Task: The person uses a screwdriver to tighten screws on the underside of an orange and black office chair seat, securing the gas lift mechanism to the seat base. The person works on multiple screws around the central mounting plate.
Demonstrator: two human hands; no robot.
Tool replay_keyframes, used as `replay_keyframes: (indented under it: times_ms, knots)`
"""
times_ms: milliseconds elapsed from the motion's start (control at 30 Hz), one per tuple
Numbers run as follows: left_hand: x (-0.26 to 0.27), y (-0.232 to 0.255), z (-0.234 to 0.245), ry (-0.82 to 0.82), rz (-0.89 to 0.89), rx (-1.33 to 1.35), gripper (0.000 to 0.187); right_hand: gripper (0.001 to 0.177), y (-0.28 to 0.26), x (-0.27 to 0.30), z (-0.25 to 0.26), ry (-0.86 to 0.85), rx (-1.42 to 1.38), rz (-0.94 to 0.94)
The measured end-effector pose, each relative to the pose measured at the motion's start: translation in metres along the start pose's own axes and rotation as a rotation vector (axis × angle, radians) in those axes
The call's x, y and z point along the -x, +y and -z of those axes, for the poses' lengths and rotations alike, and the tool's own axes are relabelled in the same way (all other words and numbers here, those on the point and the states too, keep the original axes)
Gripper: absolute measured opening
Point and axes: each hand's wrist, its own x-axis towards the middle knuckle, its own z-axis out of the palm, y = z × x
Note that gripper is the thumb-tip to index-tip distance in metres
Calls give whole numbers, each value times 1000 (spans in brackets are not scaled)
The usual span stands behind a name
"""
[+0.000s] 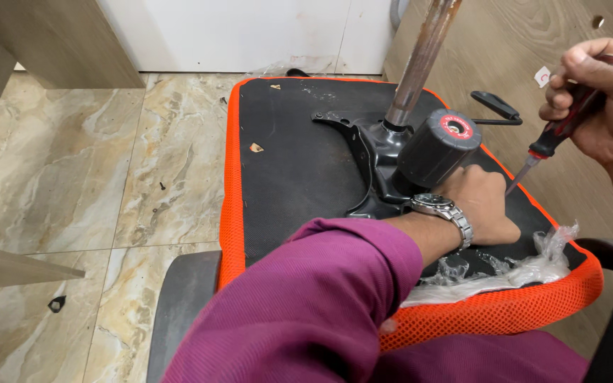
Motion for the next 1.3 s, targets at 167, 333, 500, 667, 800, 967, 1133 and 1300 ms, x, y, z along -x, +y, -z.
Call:
replay_keyframes:
  times_ms: [167,333,500,667,800,967,1133,1300]
  knots:
    - [7,8,2,33,17,-57,51,31,-7,11,-17,26,-2,22]
    - [18,15,3,-5,-28,-159,48,23,-9,13,-26,12,4,21]
    - [5,16,20,-152,-66,-113,38,25,-10,5,-36,-34,-11,2]
    - [28,-12,6,28,-243,-71,28,25,-10,13,-34,11,10,-18]
    - [35,-24,-1,198,-296,86,33,30,-4,13,-23,0,16,28]
    - [33,-20,1,150,-126,216,56,31,10,6,22,-34,-144,49]
    - [37,-16,10,97,-84,183,52,34,13,0,25,-66,-168,68]
    - [34,-19,8,76,-106,130,48,27,1,13,-3,-16,-31,133]
